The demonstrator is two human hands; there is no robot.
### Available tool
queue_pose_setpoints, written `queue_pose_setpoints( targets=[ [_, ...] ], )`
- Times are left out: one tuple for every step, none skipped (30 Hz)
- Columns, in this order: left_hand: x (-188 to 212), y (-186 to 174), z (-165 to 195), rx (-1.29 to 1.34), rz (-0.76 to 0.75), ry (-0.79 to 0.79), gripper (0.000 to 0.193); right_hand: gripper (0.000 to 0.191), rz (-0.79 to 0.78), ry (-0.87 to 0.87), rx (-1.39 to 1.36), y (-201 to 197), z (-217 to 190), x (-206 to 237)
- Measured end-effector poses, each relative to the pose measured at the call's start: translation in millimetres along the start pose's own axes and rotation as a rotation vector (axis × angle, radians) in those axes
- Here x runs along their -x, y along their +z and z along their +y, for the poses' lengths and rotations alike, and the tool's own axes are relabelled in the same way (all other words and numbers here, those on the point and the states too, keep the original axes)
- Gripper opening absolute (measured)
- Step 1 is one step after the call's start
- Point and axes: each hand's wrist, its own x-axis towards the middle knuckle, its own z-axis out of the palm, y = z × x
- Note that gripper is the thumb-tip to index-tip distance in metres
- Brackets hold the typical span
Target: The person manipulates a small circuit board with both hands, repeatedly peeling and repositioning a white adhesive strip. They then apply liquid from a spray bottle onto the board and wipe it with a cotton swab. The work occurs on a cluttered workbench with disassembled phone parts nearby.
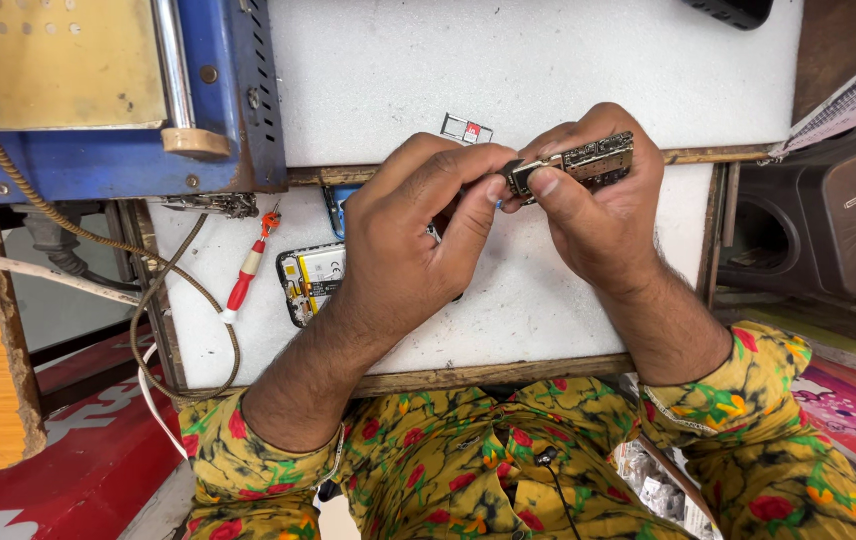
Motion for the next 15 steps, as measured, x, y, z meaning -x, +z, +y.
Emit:
queue_pose_setpoints(
  targets=[
    [0.2,0.4,-0.9,-0.015,0.007,0.007,0.018,0.019,-0.005,0.000,0.004,-0.1,0.4,0.4],
    [0.5,0.8,-1.5,-0.031,0.015,0.014,0.018,0.019,-0.011,-0.001,0.008,-0.3,0.6,0.8],
    [0.5,1.0,-2.2,-0.045,0.021,0.021,0.018,0.018,-0.018,-0.003,0.012,-0.8,0.9,0.7],
    [0.6,1.1,-2.7,-0.059,0.026,0.029,0.018,0.018,-0.022,-0.009,0.023,-1.2,1.2,0.7],
    [0.6,1.3,-3.1,-0.073,0.033,0.036,0.019,0.017,-0.028,-0.016,0.034,-1.8,1.5,0.1],
    [0.5,1.5,-3.3,-0.064,0.032,0.028,0.019,0.017,-0.035,-0.022,0.045,-2.0,1.9,-0.2],
    [0.8,1.8,-3.4,-0.055,0.030,0.020,0.019,0.017,-0.033,-0.023,0.051,-1.9,2.2,-0.4],
    [0.8,2.4,-3.5,-0.045,0.027,0.014,0.019,0.017,-0.030,-0.026,0.057,-2.0,2.6,-0.5],
    [1.6,2.7,-3.5,-0.082,0.042,0.036,0.019,0.017,-0.028,-0.029,0.063,-1.1,3.2,0.0],
    [1.8,3.6,-3.5,-0.119,0.055,0.056,0.020,0.016,-0.029,-0.033,0.073,-0.9,3.7,0.1],
    [3.0,3.6,-3.5,-0.154,0.069,0.075,0.021,0.015,-0.029,-0.034,0.084,0.5,4.4,1.0],
    [3.6,4.1,-3.7,-0.158,0.069,0.073,0.020,0.015,-0.030,-0.036,0.094,1.1,4.8,1.8],
    [4.6,3.7,-4.0,-0.164,0.068,0.071,0.020,0.014,-0.032,-0.033,0.107,2.3,5.3,2.6],
    [5.3,3.5,-4.5,-0.169,0.069,0.071,0.019,0.014,-0.034,-0.030,0.122,2.9,5.2,3.5],
    [5.8,2.7,-5.0,-0.132,0.064,0.062,0.018,0.014,-0.038,-0.027,0.135,3.6,5.2,4.1]
  ],
)
